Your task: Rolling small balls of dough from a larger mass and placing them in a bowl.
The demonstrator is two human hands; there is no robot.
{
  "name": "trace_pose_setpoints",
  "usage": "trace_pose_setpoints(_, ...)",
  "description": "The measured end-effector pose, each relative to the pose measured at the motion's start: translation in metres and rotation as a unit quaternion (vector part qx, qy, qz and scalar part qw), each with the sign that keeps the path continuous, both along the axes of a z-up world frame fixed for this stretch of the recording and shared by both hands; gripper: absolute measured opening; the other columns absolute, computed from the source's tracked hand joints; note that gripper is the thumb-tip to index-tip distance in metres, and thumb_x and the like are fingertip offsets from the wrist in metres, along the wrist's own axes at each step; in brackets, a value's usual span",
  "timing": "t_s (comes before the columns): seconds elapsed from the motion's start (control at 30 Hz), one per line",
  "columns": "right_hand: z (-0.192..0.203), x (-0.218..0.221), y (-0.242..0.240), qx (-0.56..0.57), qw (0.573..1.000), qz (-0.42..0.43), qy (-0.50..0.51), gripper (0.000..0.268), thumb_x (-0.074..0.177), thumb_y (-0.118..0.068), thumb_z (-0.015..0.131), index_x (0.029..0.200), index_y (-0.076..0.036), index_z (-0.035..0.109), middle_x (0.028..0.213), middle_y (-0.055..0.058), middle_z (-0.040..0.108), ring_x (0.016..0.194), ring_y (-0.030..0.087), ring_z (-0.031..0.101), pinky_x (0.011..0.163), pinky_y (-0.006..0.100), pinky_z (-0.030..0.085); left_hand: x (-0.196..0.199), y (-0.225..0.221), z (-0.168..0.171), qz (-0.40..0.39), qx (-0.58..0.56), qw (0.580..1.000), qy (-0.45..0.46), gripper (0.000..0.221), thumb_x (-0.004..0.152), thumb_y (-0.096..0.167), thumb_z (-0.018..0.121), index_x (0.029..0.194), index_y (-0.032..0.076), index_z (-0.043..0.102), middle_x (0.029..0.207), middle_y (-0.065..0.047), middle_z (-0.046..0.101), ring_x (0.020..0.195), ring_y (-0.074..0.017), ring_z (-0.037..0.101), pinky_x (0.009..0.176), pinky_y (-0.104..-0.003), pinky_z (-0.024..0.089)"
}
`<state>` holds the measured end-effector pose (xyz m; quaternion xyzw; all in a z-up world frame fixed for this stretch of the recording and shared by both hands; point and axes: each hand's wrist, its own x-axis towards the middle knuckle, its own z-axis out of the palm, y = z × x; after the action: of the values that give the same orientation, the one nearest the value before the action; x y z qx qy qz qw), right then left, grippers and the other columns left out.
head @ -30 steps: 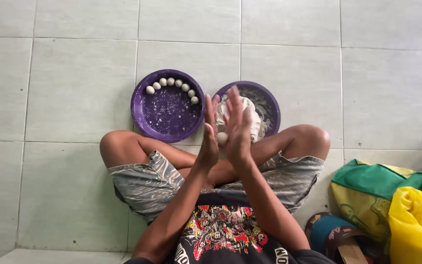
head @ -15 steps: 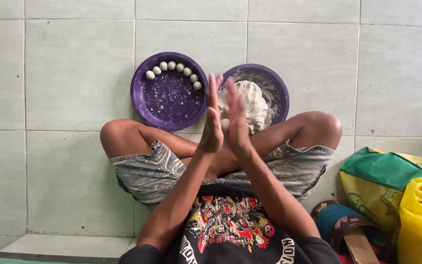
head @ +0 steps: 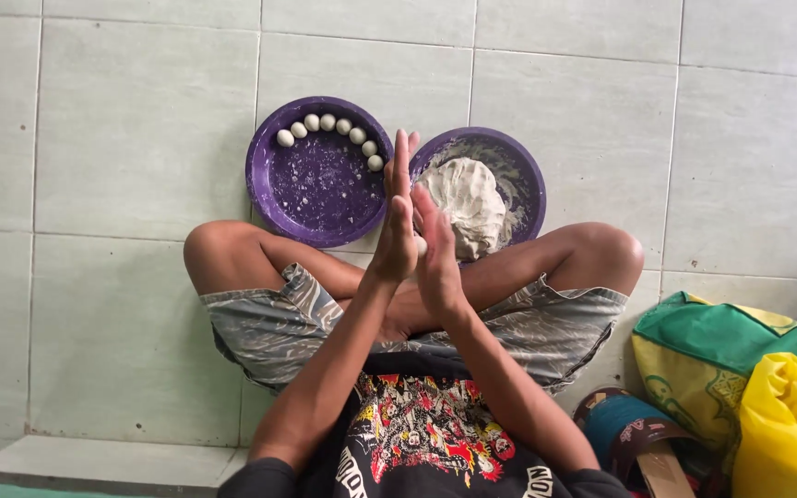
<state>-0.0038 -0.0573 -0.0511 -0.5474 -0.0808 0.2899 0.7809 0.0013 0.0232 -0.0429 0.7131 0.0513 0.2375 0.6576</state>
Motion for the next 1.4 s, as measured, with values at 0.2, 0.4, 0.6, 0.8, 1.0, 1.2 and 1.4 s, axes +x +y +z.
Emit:
trace_pose_setpoints(0.2, 0.017, 0.052, 0.001, 0.028, 0.997, -0.038, -0.053, 0.078, 0.105, -0.064, 0.018, 0.165, -0.013, 0.012, 0.17, 0.024, 0.003, 0.152, 0.053, -0.005, 0.116, 0.073, -0.005, -0.023, -0.015, -0.014, -0.023, 0.015, 0.998, 0.059, 0.086, 0.101, 0.07, 0.009, 0.165, 0.012, 0.007, 0.166, -0.02, 0.019, 0.155, -0.038, 0.015, 0.126, -0.051, 0.003)
trace_pose_setpoints(0.4, -0.008, 0.0, 0.006, 0.103, 0.994, -0.011, 0.029, 0.078, 0.106, -0.06, 0.021, 0.163, -0.007, 0.015, 0.168, 0.024, 0.014, 0.154, 0.046, 0.012, 0.122, 0.064, 0.01, -0.001, 0.007, -0.035, 0.033, 0.067, 0.997, 0.034, 0.084, 0.103, 0.067, 0.005, 0.165, 0.011, 0.008, 0.166, -0.016, 0.019, 0.156, -0.033, 0.015, 0.128, -0.046, 0.005)
trace_pose_setpoints(0.6, 0.003, 0.052, 0.001, -0.022, 0.998, -0.014, -0.063, 0.082, 0.103, -0.068, 0.018, 0.165, -0.014, 0.014, 0.169, 0.023, 0.008, 0.152, 0.051, 0.002, 0.119, 0.07, 0.003, -0.027, -0.021, -0.023, -0.005, 0.024, 0.999, 0.045, 0.084, 0.102, 0.066, 0.011, 0.165, 0.01, 0.012, 0.167, -0.018, 0.018, 0.156, -0.0329, 0.014, 0.128, -0.047, 0.003)
trace_pose_setpoints(0.8, -0.149, 0.002, 0.008, 0.199, 0.972, -0.026, 0.119, 0.063, 0.111, -0.047, 0.024, 0.158, -0.006, 0.033, 0.165, 0.017, 0.026, 0.153, 0.037, 0.022, 0.125, 0.053, 0.012, 0.006, 0.005, -0.029, 0.054, 0.111, 0.992, 0.015, 0.083, 0.102, 0.068, 0.008, 0.166, 0.015, 0.012, 0.164, -0.017, 0.025, 0.148, -0.0298, 0.028, 0.124, -0.042, 0.014)
trace_pose_setpoints(1.0, -0.011, 0.036, 0.007, 0.11, 0.993, -0.03, 0.041, 0.075, 0.108, -0.058, 0.024, 0.162, -0.006, 0.018, 0.167, 0.025, 0.014, 0.154, 0.042, 0.019, 0.126, 0.054, 0.014, 0.001, 0.014, -0.053, 0.064, 0.134, 0.989, 0.027, 0.091, 0.099, 0.074, 0.007, 0.165, 0.012, 0.015, 0.161, -0.021, 0.026, 0.15, -0.0369, 0.026, 0.124, -0.048, 0.015)
trace_pose_setpoints(1.2, -0.12, 0.017, -0.006, 0.154, 0.919, -0.021, 0.363, 0.063, 0.102, -0.05, 0.041, 0.133, 0.001, 0.06, 0.115, 0.022, 0.071, 0.096, 0.037, 0.074, 0.077, 0.048, 0.064, -0.004, 0.037, 0.003, 0.076, 0.086, 0.993, -0.015, 0.091, 0.1, 0.073, 0.003, 0.165, 0.011, 0.015, 0.165, -0.015, 0.023, 0.155, -0.0325, 0.02, 0.129, -0.05, 0.012)
trace_pose_setpoints(1.4, -0.055, 0.035, -0.004, 0.032, 0.969, -0.037, 0.241, 0.059, 0.085, 0.002, 0.04, 0.142, 0.003, 0.054, 0.135, 0.022, 0.062, 0.116, 0.031, 0.067, 0.104, 0.043, 0.055, -0.04, 0.075, -0.024, 0.128, 0.078, 0.986, 0.073, 0.064, 0.111, 0.046, 0.025, 0.162, 0.009, 0.017, 0.149, -0.019, 0.037, 0.143, -0.038, 0.037, 0.115, -0.063, 0.029)
